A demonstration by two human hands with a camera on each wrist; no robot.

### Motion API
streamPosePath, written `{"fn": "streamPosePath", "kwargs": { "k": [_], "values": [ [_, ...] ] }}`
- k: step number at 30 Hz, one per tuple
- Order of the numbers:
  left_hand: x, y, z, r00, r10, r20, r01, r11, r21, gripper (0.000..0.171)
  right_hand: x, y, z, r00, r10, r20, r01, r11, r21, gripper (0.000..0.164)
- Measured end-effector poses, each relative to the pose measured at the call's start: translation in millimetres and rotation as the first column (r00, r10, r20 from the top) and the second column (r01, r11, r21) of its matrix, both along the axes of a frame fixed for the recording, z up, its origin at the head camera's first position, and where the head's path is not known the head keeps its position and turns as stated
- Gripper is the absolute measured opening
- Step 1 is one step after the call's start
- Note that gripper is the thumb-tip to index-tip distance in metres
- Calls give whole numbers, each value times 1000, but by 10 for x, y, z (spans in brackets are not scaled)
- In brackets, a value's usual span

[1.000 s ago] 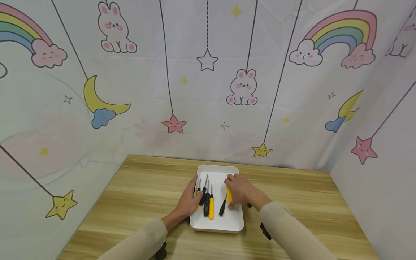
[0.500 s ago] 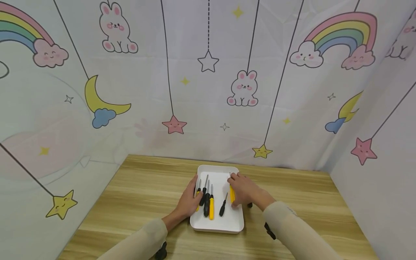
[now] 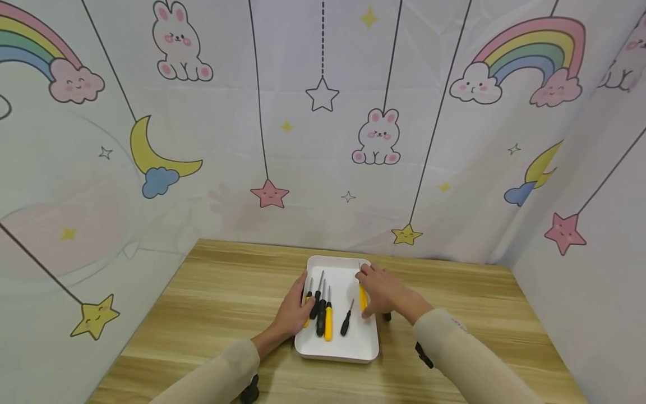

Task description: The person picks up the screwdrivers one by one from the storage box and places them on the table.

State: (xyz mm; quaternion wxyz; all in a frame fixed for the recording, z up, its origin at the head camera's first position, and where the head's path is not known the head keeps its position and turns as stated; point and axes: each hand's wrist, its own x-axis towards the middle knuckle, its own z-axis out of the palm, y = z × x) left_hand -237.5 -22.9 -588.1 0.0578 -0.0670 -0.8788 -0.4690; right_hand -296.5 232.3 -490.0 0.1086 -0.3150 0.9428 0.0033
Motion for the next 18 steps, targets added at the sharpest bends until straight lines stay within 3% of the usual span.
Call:
{"fn": "streamPosePath", "kwargs": {
  "k": [18],
  "values": [
    [-14, -22, -5, 1000, -19, -16, 19, 1000, -1, 70, 4, 92, 82, 996, 26, -82, -26, 1000, 6, 98]
  ]
}}
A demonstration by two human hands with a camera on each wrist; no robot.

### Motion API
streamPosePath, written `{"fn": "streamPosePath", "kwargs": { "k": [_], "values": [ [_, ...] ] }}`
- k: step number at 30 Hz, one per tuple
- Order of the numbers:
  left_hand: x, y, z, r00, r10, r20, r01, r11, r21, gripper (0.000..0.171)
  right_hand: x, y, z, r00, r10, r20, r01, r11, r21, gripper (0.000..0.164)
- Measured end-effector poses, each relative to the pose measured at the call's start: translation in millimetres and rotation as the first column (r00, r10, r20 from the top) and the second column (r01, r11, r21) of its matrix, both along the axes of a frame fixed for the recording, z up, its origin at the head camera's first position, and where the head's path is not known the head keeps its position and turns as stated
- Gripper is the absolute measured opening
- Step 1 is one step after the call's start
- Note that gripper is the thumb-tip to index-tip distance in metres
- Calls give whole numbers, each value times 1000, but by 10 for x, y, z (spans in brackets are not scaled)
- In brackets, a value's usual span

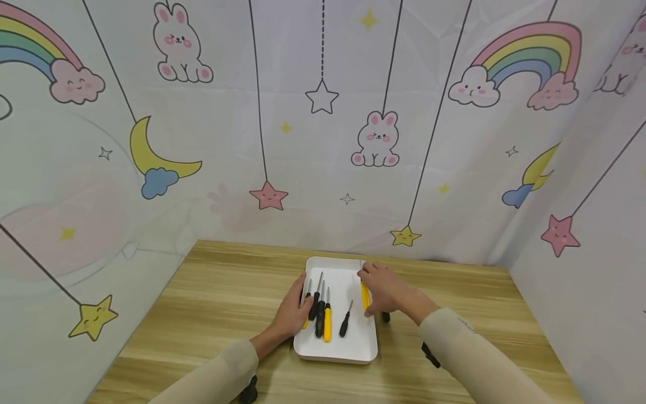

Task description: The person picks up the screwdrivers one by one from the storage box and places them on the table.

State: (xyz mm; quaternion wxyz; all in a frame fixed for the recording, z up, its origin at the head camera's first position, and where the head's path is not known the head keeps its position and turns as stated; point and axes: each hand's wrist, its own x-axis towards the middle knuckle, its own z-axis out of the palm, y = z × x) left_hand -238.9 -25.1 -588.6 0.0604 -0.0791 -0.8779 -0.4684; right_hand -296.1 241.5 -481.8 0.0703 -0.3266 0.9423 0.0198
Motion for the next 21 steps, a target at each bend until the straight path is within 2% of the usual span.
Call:
{"fn": "streamPosePath", "kwargs": {
  "k": [21],
  "values": [
    [16, 5, 5, 1000, -3, -10, 3, 1000, 15, 70, 102, 97, 159, 999, 33, 31, -32, 999, -25, 93]
  ]
}}
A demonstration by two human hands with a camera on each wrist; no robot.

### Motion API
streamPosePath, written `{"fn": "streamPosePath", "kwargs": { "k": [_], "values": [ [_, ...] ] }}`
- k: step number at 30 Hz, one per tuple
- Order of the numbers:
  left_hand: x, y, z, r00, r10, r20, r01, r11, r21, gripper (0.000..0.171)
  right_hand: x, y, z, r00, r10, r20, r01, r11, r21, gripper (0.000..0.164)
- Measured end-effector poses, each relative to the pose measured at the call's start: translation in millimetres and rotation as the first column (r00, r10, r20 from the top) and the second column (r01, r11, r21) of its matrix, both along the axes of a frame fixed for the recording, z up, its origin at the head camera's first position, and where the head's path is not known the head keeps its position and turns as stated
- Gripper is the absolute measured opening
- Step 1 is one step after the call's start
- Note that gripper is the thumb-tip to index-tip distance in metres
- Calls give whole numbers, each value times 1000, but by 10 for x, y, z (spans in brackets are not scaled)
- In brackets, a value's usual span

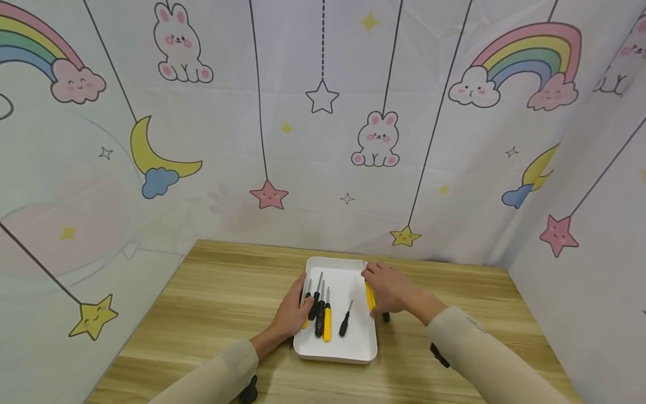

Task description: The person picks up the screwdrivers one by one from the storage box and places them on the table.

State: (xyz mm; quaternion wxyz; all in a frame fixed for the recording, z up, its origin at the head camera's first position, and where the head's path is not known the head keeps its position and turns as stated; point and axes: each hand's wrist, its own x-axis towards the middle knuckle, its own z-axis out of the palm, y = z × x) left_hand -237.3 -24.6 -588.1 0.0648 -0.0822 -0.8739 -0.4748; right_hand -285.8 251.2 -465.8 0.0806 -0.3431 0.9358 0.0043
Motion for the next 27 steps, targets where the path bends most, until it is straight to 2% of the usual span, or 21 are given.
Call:
{"fn": "streamPosePath", "kwargs": {
  "k": [11, 27],
  "values": [
    [7, 0, -9, 1000, 10, 8, -10, 1000, 1, 70, -26, 111, -26, 998, 46, -40, -45, 999, 13, 98],
    [4, 8, -1, 1000, 11, 10, -11, 1000, -3, 71, -35, 228, -22, 998, 52, -46, -50, 998, 25, 97]
  ]
}}
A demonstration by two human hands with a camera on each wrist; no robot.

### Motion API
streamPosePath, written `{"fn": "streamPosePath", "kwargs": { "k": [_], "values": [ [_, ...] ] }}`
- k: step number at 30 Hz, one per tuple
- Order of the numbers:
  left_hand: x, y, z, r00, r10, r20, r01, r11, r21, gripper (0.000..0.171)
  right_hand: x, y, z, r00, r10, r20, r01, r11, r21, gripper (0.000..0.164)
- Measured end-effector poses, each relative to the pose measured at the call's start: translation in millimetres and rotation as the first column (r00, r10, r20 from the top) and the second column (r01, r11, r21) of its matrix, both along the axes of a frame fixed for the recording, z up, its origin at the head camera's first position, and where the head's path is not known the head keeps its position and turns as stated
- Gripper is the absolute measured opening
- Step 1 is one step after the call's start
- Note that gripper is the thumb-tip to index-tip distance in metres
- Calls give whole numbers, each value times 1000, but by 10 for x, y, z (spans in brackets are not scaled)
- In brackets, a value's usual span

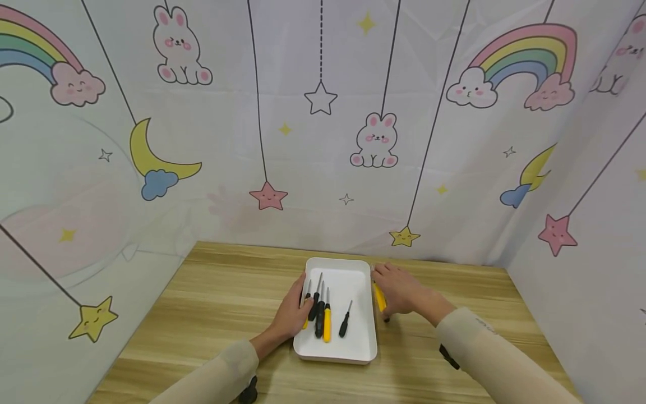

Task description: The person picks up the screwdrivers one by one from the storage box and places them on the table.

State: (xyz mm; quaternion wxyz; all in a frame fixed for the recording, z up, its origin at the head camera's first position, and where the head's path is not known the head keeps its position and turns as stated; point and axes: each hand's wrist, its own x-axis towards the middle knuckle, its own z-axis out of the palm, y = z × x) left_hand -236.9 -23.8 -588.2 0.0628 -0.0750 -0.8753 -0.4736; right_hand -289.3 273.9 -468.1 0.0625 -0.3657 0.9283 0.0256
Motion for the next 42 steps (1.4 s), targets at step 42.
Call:
{"fn": "streamPosePath", "kwargs": {
  "k": [42],
  "values": [
    [-17, -12, -32, 1000, -9, -25, 9, 1000, -9, 71, 27, 262, -161, 998, -45, 32, 45, 999, 22, 96]
  ]
}}
